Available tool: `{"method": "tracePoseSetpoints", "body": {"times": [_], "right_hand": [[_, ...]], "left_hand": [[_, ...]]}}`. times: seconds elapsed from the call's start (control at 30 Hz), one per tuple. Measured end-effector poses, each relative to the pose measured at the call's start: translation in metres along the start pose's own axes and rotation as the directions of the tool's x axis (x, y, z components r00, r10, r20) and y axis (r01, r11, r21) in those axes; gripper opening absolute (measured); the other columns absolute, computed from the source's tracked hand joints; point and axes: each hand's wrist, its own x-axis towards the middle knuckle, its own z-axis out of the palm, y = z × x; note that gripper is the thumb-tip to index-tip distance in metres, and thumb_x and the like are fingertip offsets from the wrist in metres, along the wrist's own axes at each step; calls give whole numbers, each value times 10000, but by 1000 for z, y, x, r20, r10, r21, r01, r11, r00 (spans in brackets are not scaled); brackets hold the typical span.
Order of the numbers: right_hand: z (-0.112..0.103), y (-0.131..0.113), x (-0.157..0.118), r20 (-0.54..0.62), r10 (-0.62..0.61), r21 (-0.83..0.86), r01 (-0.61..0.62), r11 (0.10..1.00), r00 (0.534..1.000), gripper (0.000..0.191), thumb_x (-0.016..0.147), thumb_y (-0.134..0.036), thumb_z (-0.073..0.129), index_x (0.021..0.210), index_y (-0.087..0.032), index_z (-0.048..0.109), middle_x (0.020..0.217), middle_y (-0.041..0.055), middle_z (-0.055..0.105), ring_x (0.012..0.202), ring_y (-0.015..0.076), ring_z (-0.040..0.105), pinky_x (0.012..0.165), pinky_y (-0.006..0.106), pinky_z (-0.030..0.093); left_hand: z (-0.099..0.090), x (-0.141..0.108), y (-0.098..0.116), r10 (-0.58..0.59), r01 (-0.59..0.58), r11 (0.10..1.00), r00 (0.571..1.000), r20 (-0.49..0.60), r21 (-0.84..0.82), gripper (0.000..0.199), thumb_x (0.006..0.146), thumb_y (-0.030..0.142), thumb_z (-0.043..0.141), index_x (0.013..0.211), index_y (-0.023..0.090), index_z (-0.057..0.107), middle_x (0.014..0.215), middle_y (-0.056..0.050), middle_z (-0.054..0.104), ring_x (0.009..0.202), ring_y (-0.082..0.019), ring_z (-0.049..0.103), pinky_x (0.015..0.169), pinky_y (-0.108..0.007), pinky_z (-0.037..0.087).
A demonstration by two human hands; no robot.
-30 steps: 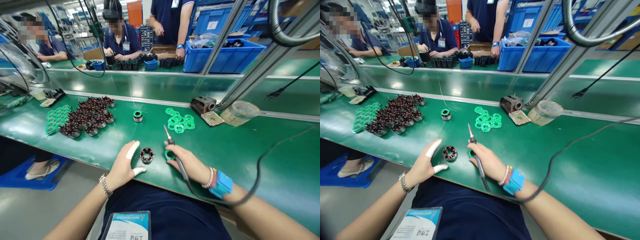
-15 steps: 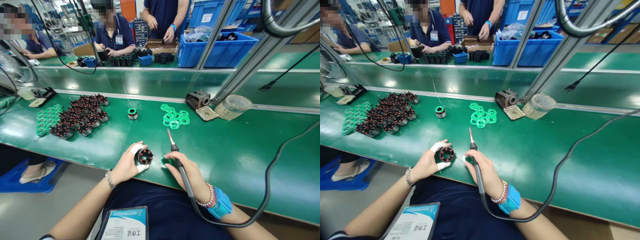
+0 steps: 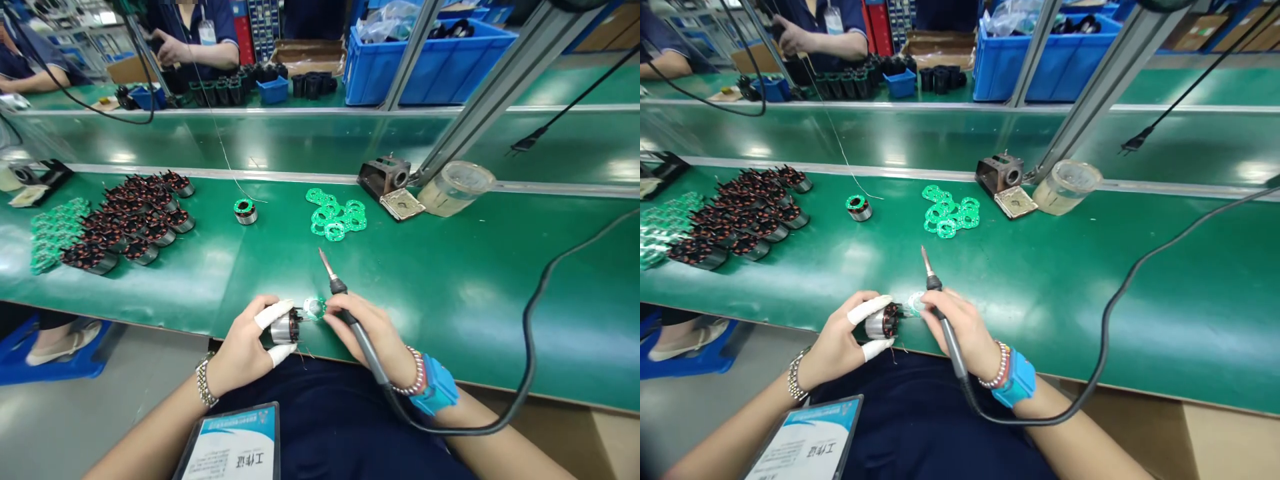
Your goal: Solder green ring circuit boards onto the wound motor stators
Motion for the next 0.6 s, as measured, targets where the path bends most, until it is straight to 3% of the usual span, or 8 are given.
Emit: {"method": "tracePoseSetpoints", "body": {"times": [0.13,0.23,0.4,0.6], "right_hand": [[-24,8,-7,16,-4,41,3,999,1000,135,829,-158,508,943,-195,572,660,10,615,561,113,573,558,224,484],[-33,10,-10,-1,-4,87,4,996,1000,178,816,-193,532,984,-195,593,710,34,656,611,138,596,576,253,498],[-34,7,-9,11,128,115,-128,985,992,110,784,-157,544,847,-200,624,736,28,682,660,136,634,615,234,517],[-32,7,-7,107,139,97,-149,984,985,104,794,-186,531,825,-193,630,705,21,678,634,134,640,592,229,515]], "left_hand": [[1,-3,-6,-16,15,1000,1000,-20,-13,511,697,196,630,1178,197,459,1040,-85,526,900,-189,576,776,-335,505],[2,-2,-7,-21,21,1000,999,-28,-23,520,694,199,632,1181,207,452,1030,-79,529,920,-197,567,785,-351,499],[3,0,-6,-35,35,999,999,1,-22,533,692,195,635,1187,209,441,1029,-76,516,902,-189,565,769,-342,500],[5,2,-5,-24,24,1000,1000,-3,-18,544,690,188,640,1192,208,430,1025,-71,497,883,-178,554,760,-330,496]]}}
